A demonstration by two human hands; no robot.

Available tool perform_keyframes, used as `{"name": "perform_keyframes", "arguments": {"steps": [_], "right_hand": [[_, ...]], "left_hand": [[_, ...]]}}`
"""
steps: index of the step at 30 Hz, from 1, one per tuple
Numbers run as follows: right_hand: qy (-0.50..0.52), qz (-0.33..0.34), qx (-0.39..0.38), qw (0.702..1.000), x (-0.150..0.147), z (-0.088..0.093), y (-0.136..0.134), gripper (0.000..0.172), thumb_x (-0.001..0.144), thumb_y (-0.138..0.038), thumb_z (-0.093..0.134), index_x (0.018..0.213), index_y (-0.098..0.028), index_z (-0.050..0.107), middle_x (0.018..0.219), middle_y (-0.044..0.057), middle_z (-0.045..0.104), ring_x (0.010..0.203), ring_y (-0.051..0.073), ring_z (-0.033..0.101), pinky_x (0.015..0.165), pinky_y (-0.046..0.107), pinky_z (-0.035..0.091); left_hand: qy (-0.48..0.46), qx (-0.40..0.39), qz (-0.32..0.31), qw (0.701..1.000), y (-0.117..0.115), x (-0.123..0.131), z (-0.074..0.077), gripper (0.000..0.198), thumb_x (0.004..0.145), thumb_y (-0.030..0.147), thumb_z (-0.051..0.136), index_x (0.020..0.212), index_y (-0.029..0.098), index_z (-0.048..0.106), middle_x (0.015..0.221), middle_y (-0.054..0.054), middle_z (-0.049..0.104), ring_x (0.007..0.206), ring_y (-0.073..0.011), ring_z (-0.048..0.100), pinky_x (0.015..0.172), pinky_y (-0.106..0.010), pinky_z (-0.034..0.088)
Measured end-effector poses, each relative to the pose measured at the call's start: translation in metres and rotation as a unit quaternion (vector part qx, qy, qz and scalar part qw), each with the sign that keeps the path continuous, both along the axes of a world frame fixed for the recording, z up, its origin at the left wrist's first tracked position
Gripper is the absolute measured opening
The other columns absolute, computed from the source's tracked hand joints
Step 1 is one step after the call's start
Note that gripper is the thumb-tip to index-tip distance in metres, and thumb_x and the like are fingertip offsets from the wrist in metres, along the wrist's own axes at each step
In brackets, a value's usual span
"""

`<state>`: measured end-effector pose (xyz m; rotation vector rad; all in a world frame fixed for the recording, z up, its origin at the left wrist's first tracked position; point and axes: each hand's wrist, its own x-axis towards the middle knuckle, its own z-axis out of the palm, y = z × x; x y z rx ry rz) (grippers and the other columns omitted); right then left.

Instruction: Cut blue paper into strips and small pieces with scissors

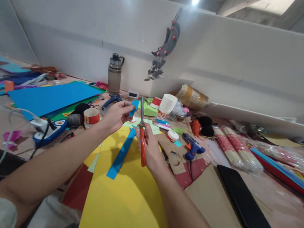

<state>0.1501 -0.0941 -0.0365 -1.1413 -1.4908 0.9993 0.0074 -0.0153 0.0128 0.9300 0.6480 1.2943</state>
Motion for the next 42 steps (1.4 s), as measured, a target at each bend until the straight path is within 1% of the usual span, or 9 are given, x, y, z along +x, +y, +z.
{"name": "perform_keyframes", "arguments": {"steps": [5,9,16,20,27,34,42], "right_hand": [[0.054,0.036,-0.010,0.998,-0.0017,0.0000,-0.0011,0.030,0.087,-0.048,0.054,0.107,-0.027,0.044,0.066,-0.008,0.038,0.050,0.009,0.040,0.043,0.021,0.034],[0.063,0.030,-0.013,0.997,-0.0026,0.0014,-0.0027,0.030,0.084,-0.046,0.058,0.102,-0.026,0.044,0.064,-0.008,0.040,0.048,0.008,0.039,0.041,0.020,0.033],[0.062,0.027,-0.039,0.997,-0.0034,0.0066,-0.0061,0.024,0.084,-0.042,0.057,0.091,-0.026,0.041,0.062,-0.009,0.041,0.045,0.008,0.040,0.040,0.019,0.035],[0.061,0.012,-0.048,0.997,-0.0037,0.0085,-0.0066,0.026,0.082,-0.044,0.059,0.090,-0.027,0.042,0.062,-0.009,0.042,0.045,0.008,0.040,0.039,0.019,0.035],[0.072,0.004,-0.051,0.996,-0.0034,0.0059,-0.0054,0.027,0.081,-0.046,0.060,0.091,-0.026,0.043,0.062,-0.008,0.043,0.044,0.009,0.041,0.037,0.019,0.034],[0.058,0.006,-0.051,0.997,-0.0035,0.0089,-0.0071,0.030,0.081,-0.048,0.060,0.088,-0.026,0.042,0.063,-0.008,0.044,0.043,0.008,0.042,0.037,0.019,0.035],[0.062,-0.003,-0.051,0.997,-0.0035,0.0050,-0.0055,0.028,0.083,-0.047,0.060,0.085,-0.026,0.041,0.058,-0.009,0.041,0.040,0.008,0.041,0.035,0.019,0.036]], "left_hand": [[0.029,0.018,0.000,0.999,-0.0022,0.0018,-0.0013,0.026,0.064,0.024,0.078,0.075,0.015,0.055,0.068,0.002,0.056,0.052,-0.0056,0.048,0.048,-0.020,0.037],[0.045,0.031,0.002,0.999,-0.0023,0.0024,-0.0027,0.027,0.064,0.026,0.078,0.076,0.016,0.056,0.067,0.003,0.054,0.053,-0.0058,0.048,0.048,-0.020,0.037],[0.055,0.042,-0.012,0.998,-0.0035,0.0020,-0.0015,0.026,0.066,0.026,0.077,0.075,0.016,0.054,0.064,0.004,0.052,0.053,-0.0056,0.047,0.049,-0.019,0.036],[0.056,0.046,-0.012,0.997,-0.0044,0.0023,-0.0009,0.027,0.065,0.025,0.077,0.073,0.016,0.053,0.063,0.004,0.051,0.052,-0.0052,0.046,0.049,-0.019,0.035],[0.060,0.048,-0.013,0.997,-0.0047,0.0022,-0.0007,0.027,0.066,0.026,0.077,0.074,0.016,0.053,0.062,0.005,0.051,0.052,-0.0051,0.046,0.050,-0.019,0.036],[0.061,0.049,-0.013,0.997,-0.0043,0.0020,-0.0007,0.026,0.066,0.024,0.077,0.074,0.016,0.053,0.062,0.005,0.052,0.051,-0.0050,0.047,0.049,-0.019,0.036],[0.066,0.044,-0.014,0.997,-0.0045,0.0015,0.0002,0.025,0.067,0.024,0.076,0.075,0.015,0.055,0.063,0.004,0.053,0.052,-0.0054,0.049,0.051,-0.019,0.037]]}}
